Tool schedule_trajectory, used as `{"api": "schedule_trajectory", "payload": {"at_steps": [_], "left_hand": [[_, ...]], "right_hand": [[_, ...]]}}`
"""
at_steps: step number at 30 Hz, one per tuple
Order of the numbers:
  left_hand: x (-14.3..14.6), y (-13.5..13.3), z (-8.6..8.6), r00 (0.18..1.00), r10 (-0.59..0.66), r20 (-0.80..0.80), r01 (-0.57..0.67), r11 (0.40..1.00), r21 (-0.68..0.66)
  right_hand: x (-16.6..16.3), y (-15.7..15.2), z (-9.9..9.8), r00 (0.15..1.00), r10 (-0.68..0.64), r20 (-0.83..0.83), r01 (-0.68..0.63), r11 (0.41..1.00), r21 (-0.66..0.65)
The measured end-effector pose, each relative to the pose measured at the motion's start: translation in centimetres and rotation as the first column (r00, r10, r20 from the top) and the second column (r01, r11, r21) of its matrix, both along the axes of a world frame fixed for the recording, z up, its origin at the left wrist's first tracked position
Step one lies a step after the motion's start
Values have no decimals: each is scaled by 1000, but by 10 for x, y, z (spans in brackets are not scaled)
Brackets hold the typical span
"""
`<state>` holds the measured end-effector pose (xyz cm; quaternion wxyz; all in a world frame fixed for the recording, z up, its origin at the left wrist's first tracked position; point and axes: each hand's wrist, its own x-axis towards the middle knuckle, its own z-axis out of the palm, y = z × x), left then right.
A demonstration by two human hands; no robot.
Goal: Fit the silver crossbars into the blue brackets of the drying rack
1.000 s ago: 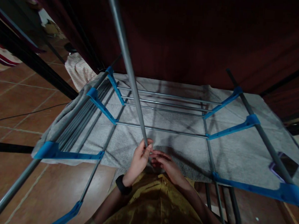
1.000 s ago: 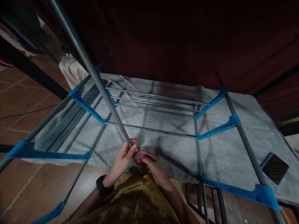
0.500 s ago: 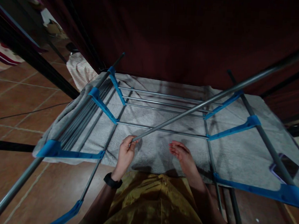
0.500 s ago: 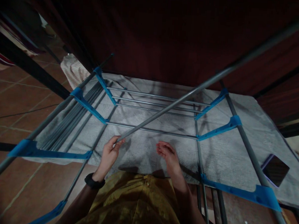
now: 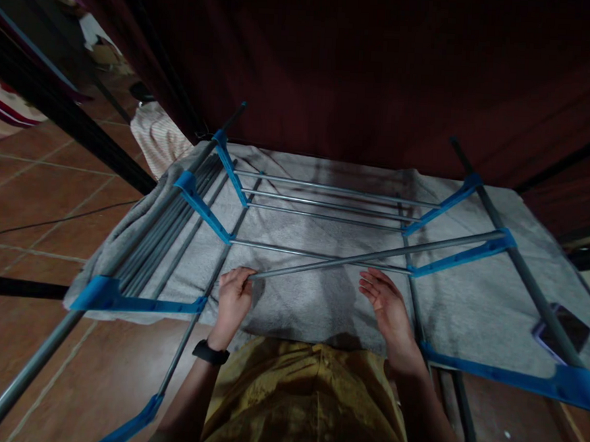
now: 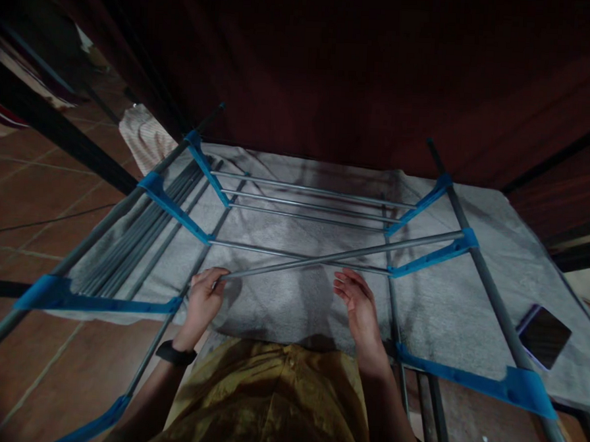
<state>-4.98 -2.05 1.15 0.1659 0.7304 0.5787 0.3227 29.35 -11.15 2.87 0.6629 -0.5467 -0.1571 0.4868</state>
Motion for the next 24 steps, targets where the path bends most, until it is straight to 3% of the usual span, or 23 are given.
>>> {"api": "schedule_trajectory", "payload": {"at_steps": [17, 24], "left_hand": [[-16, 6, -6, 956, -75, -283, 83, 996, 15], [-21, 8, 3, 945, -91, -314, 103, 994, 22]], "right_hand": [[39, -5, 3, 980, -184, -75, 192, 975, 113], [63, -6, -13, 937, -318, -148, 333, 938, 95]]}}
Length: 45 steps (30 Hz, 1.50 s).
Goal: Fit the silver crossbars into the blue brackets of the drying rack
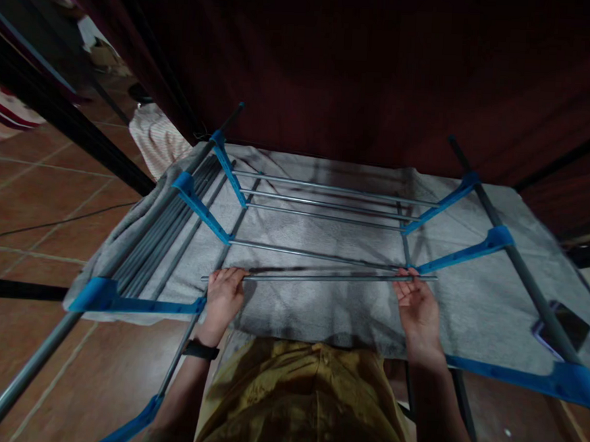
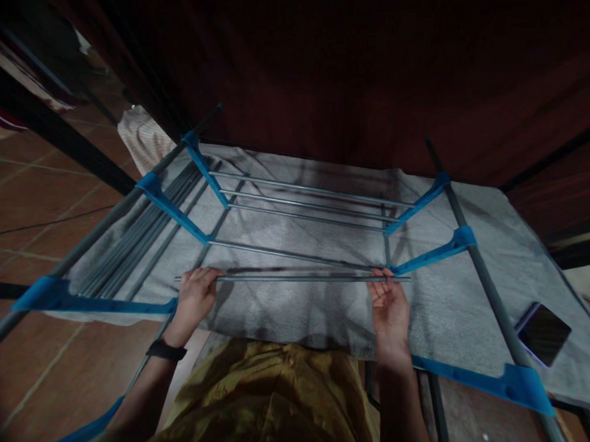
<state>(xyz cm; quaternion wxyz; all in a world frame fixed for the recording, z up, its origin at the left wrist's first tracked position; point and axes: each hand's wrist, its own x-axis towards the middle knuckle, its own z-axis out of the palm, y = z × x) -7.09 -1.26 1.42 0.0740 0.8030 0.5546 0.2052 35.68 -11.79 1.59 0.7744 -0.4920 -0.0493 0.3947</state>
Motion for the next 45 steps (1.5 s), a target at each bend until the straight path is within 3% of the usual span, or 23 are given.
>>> {"api": "schedule_trajectory", "payload": {"at_steps": [5, 13, 21, 28, 31, 35, 42, 45], "left_hand": [[1, 3, 3, 998, 38, 41, -39, 998, 42], [-1, 1, 4, 969, 243, 51, -248, 945, 211], [1, 3, 10, 932, 324, 163, -354, 910, 217], [-2, 11, 5, 845, 410, 344, -486, 857, 172], [-7, 19, -6, 738, 425, 525, -503, 864, 7], [-8, 24, -18, 533, 454, 714, -454, 865, -212], [4, 20, -8, 9, 494, 870, -329, 823, -464], [5, 19, -4, -87, 493, 866, -300, 816, -495]], "right_hand": [[6, -3, -12, 998, -58, -7, 58, 997, -44], [2, -6, -26, 995, -94, 21, 95, 993, -66], [5, -10, -31, 992, -111, 58, 114, 992, -56], [11, -16, -25, 966, -225, 126, 229, 973, -20], [10, -17, -25, 961, -247, 124, 251, 968, -21], [8, -17, -26, 963, -247, 110, 253, 966, -45], [10, -20, -30, 971, -222, 84, 228, 971, -69], [8, -20, -30, 973, -217, 80, 222, 972, -69]]}}
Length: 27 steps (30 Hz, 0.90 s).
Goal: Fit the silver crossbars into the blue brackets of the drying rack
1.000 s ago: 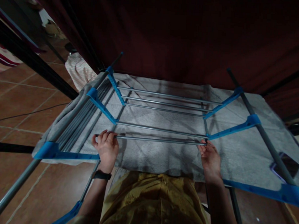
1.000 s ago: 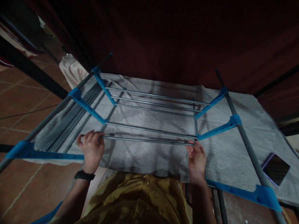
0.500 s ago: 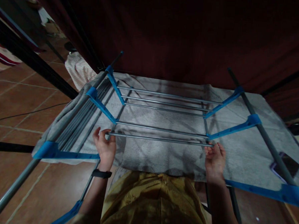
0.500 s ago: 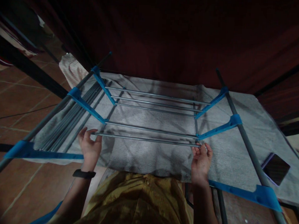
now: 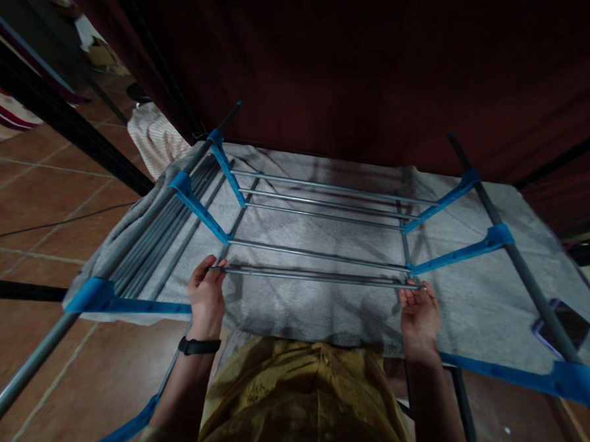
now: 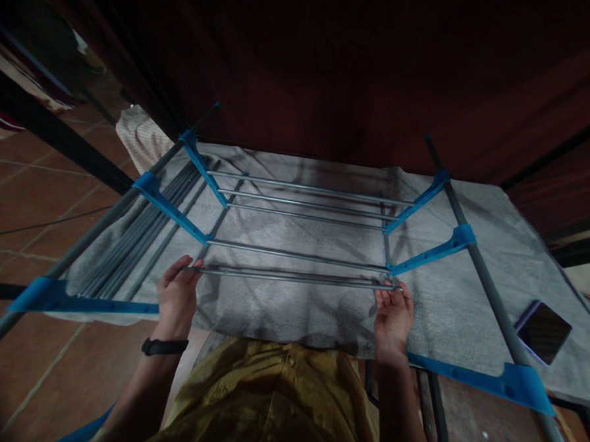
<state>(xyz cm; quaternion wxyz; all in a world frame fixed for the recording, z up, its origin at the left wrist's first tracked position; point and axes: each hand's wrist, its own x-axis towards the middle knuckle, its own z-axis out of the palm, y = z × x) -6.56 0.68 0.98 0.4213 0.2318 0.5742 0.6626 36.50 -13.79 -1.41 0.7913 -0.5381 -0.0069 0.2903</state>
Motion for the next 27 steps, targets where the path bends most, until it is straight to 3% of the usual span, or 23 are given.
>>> {"api": "schedule_trajectory", "payload": {"at_steps": [8, 15, 27], "left_hand": [[-2, 2, 0, 992, 54, 114, -57, 998, 25], [-7, 2, -2, 996, -18, 86, 19, 1000, -13], [-8, 5, -6, 999, 41, 9, -40, 995, -94]], "right_hand": [[-7, 2, 1, 1000, -7, -10, 6, 1000, -16], [-6, -1, -6, 1000, -9, -4, 9, 1000, -25], [-4, 0, -17, 1000, 4, -27, -4, 999, -33]]}}
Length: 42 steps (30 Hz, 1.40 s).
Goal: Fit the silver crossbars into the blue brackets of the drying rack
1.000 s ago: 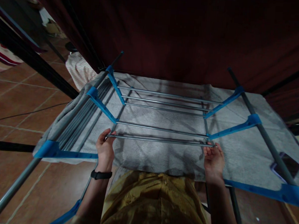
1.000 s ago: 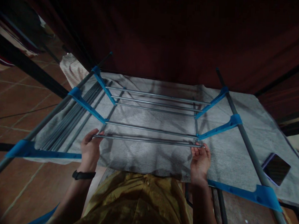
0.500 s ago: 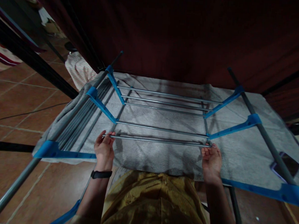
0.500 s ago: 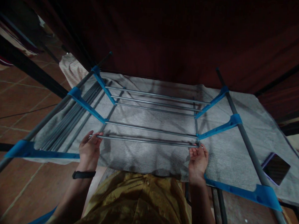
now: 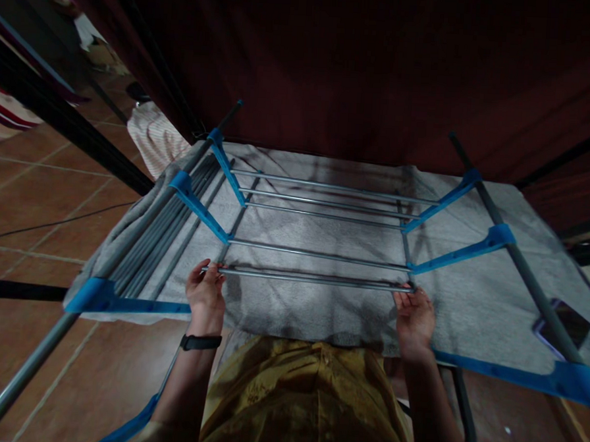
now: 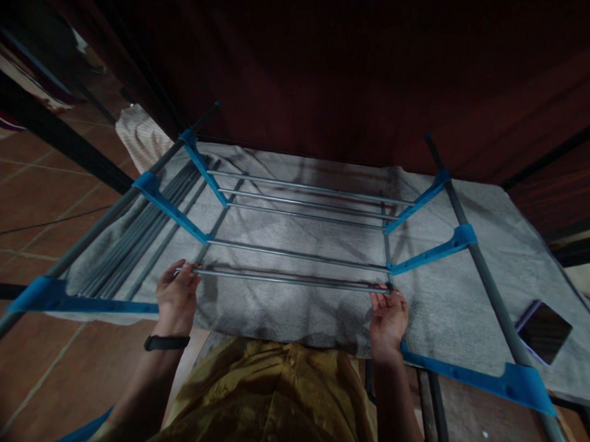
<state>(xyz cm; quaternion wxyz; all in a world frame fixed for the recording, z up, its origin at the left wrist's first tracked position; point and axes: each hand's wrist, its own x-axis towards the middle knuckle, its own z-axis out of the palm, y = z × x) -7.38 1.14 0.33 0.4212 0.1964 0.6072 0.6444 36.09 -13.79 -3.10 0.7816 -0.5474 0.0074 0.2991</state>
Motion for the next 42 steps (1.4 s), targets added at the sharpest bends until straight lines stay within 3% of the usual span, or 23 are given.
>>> {"api": "schedule_trajectory", "payload": {"at_steps": [14, 23, 42], "left_hand": [[5, 1, -1, 999, 38, -20, -38, 999, -30], [5, -2, 1, 994, -49, 93, 43, 997, 57], [6, 0, 1, 998, 0, 63, -1, 1000, 10]], "right_hand": [[-8, 1, 1, 1000, -11, -4, 11, 1000, -9], [-7, 2, -2, 1000, -8, -21, 8, 999, -36], [-6, 2, -4, 1000, -11, -8, 10, 998, -57]]}}
